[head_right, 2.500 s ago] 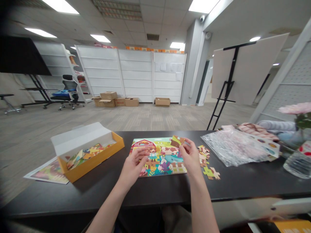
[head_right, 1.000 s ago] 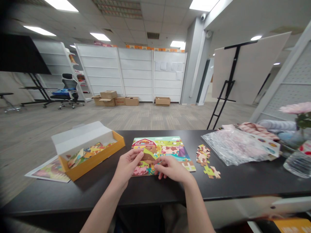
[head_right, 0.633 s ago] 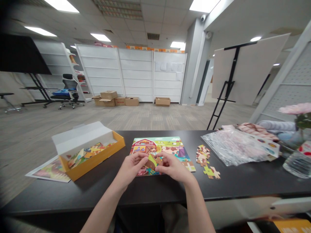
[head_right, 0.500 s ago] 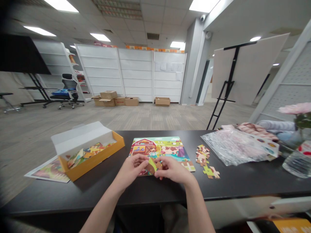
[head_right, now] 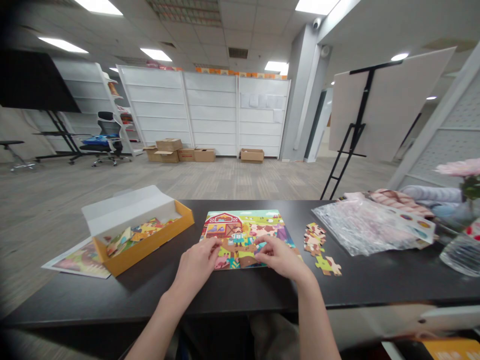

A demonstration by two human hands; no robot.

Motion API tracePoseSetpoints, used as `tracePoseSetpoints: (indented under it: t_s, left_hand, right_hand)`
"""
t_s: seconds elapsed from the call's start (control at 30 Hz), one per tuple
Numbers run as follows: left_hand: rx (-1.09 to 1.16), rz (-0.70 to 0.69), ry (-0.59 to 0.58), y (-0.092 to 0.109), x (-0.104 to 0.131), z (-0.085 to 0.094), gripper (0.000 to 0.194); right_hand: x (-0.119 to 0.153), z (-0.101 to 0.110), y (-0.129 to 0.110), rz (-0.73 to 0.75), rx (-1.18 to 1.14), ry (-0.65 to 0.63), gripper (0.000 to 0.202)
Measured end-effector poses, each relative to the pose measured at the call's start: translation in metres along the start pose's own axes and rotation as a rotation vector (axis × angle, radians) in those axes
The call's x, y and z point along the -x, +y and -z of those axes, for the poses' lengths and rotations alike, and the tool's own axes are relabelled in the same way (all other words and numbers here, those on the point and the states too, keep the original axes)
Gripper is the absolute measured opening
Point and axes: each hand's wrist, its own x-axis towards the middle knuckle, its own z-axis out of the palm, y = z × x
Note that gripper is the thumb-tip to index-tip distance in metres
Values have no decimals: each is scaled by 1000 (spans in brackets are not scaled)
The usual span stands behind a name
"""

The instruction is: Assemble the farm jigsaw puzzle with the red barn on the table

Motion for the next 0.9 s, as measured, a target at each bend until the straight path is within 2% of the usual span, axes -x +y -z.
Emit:
tracePoseSetpoints:
  t_s: [0.13,0.3,0.47,0.7,0.9]
  left_hand:
    - [-5,-32,-20,3,0,-1,23]
    - [36,17,-12,2,-1,-2,21]
    - [74,38,-64,-1,-1,-2,21]
    - [132,47,-70,-1,0,1,20]
    - [216,-102,-77,0,1,0,17]
  right_hand:
    - [-2,-7,-2,-26,30,16,35]
    - [-4,-8,1,-14,36,26,41]
    - [-5,-8,-2,10,-29,36,43]
    - [-13,-26,-5,-55,4,27,42]
    - [-16,-29,-3,-99,59,41,37]
